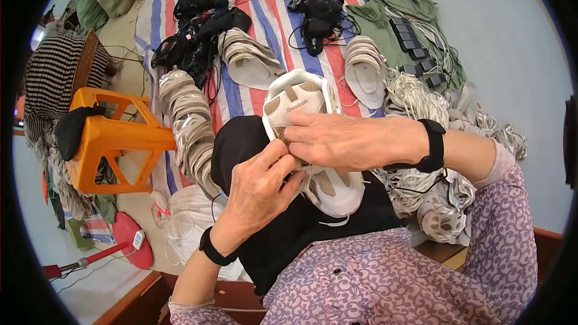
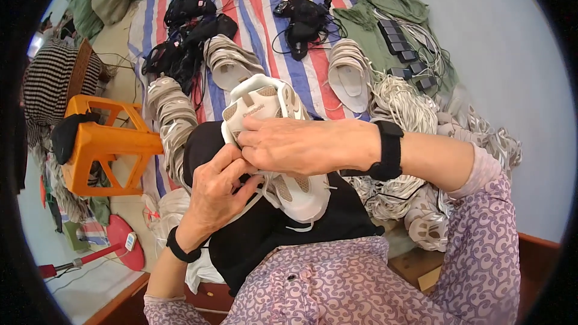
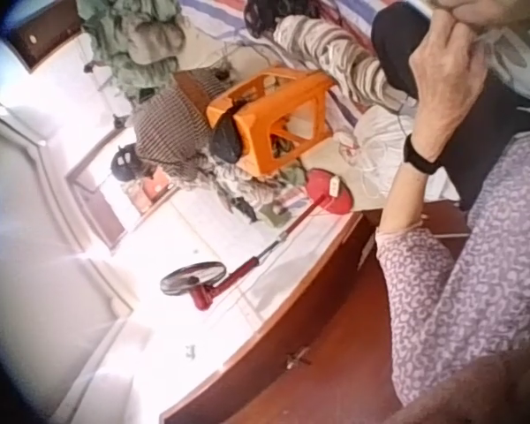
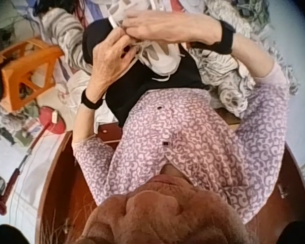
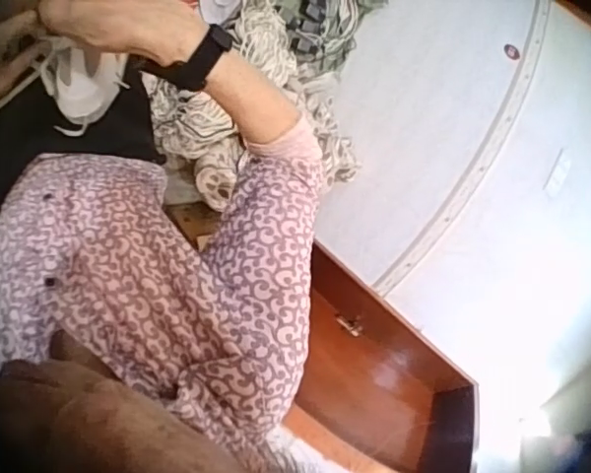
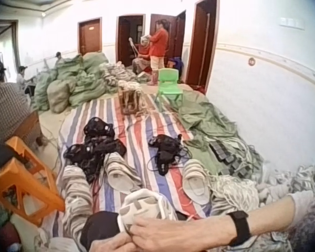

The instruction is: Lacing a pair of white athletic shoes in a manufacturing environment.

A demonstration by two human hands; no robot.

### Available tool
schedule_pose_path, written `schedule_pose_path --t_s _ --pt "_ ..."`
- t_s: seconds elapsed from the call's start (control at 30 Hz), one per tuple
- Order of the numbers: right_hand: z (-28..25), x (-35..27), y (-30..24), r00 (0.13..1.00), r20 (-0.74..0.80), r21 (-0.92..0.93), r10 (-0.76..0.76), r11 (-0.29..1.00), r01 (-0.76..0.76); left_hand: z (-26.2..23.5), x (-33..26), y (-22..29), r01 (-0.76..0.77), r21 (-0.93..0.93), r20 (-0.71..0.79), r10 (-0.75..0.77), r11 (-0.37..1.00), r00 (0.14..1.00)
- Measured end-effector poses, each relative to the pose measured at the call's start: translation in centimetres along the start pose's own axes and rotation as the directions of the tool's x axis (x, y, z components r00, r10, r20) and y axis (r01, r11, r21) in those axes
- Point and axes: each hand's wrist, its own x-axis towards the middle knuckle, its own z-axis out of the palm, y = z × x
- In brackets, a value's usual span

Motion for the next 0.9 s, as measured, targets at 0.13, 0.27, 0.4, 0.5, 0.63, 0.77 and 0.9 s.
schedule_pose_path --t_s 0.13,0.27,0.4,0.5,0.63,0.77,0.9 --pt "-0.7 -1.5 0.9 0.998 -0.053 -0.212 0.045 0.976 -0.056 -0.4 -0.1 0.0 0.038 -0.038 0.038 -0.036 0.999 0.999" --pt "-6.2 -6.5 7.2 0.959 -0.279 -0.457 0.060 0.870 -0.187 -0.7 0.1 -0.1 -0.004 -0.010 0.016 0.004 1.000 1.000" --pt "-14.6 -14.6 12.9 0.691 -0.603 -0.490 0.398 0.498 -0.715 -1.3 0.0 0.7 -0.020 -0.016 -0.032 0.019 1.000 0.999" --pt "-13.0 -16.0 11.3 0.650 -0.581 -0.428 0.489 0.496 -0.756 -1.9 -1.3 2.6 0.064 -0.037 -0.066 -0.067 0.997 0.996" --pt "-4.6 -10.3 3.4 0.659 -0.256 0.613 0.708 0.646 -0.455 -1.5 -3.8 5.0 0.322 -0.242 0.039 -0.323 0.915 0.946" --pt "-0.7 -4.7 -1.2 0.895 -0.247 0.261 0.372 0.915 -0.308 -0.1 -5.4 5.7 0.398 -0.148 0.152 -0.377 0.905 0.914" --pt "1.1 -4.2 -2.0 0.904 -0.212 -0.039 0.372 0.921 -0.388 0.6 -6.3 5.8 0.420 -0.063 0.137 -0.409 0.905 0.902"
